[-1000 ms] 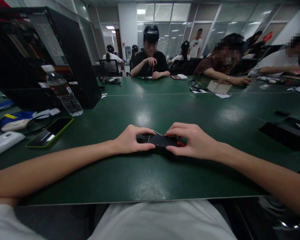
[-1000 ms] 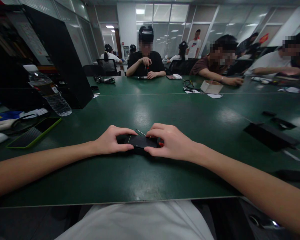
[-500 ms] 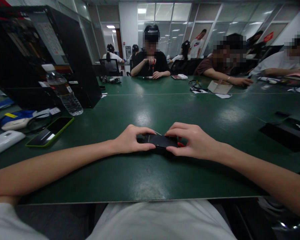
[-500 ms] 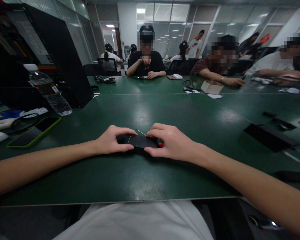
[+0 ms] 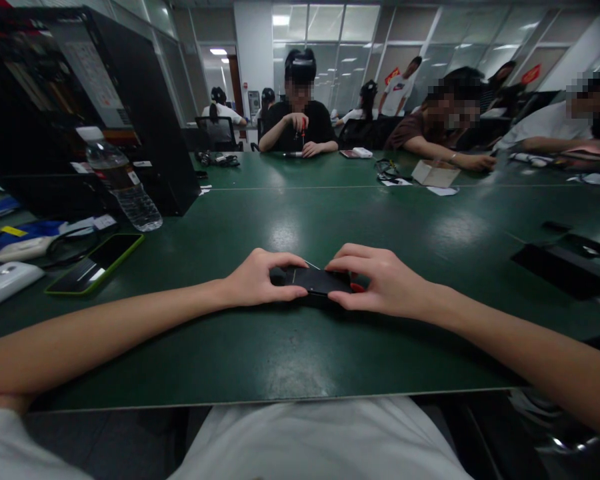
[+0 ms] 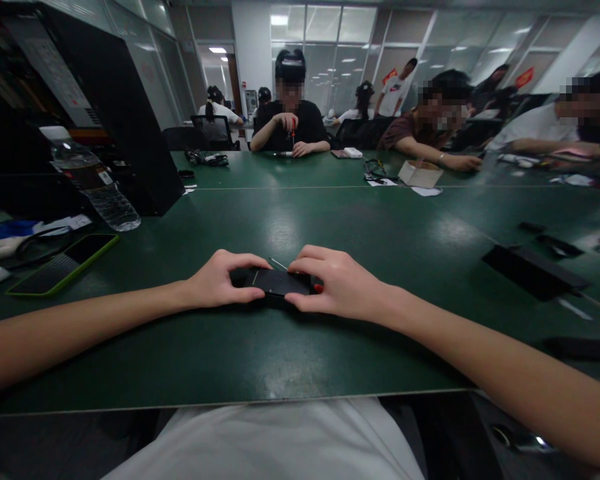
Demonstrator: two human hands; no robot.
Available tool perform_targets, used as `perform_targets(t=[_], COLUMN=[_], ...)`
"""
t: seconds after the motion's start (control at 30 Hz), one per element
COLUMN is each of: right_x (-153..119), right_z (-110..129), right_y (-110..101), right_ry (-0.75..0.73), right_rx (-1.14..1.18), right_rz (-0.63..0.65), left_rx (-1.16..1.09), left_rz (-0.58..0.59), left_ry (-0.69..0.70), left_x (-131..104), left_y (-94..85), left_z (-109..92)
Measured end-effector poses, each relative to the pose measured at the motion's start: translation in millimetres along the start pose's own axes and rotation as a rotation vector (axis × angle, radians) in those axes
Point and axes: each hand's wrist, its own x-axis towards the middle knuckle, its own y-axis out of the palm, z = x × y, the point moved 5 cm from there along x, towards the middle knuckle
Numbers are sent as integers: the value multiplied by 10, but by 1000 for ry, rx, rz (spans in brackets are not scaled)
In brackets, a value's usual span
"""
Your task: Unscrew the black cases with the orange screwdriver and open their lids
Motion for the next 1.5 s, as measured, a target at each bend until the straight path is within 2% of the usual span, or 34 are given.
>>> perform_targets(t=[1.5], right_x=[-3], right_z=[21], right_y=[-16], right_ry=[0], right_rx=[-70], right_rz=[58], left_rx=[2], left_rz=[27], left_ry=[14], left_x=[-2], left_y=[31], left_z=[15])
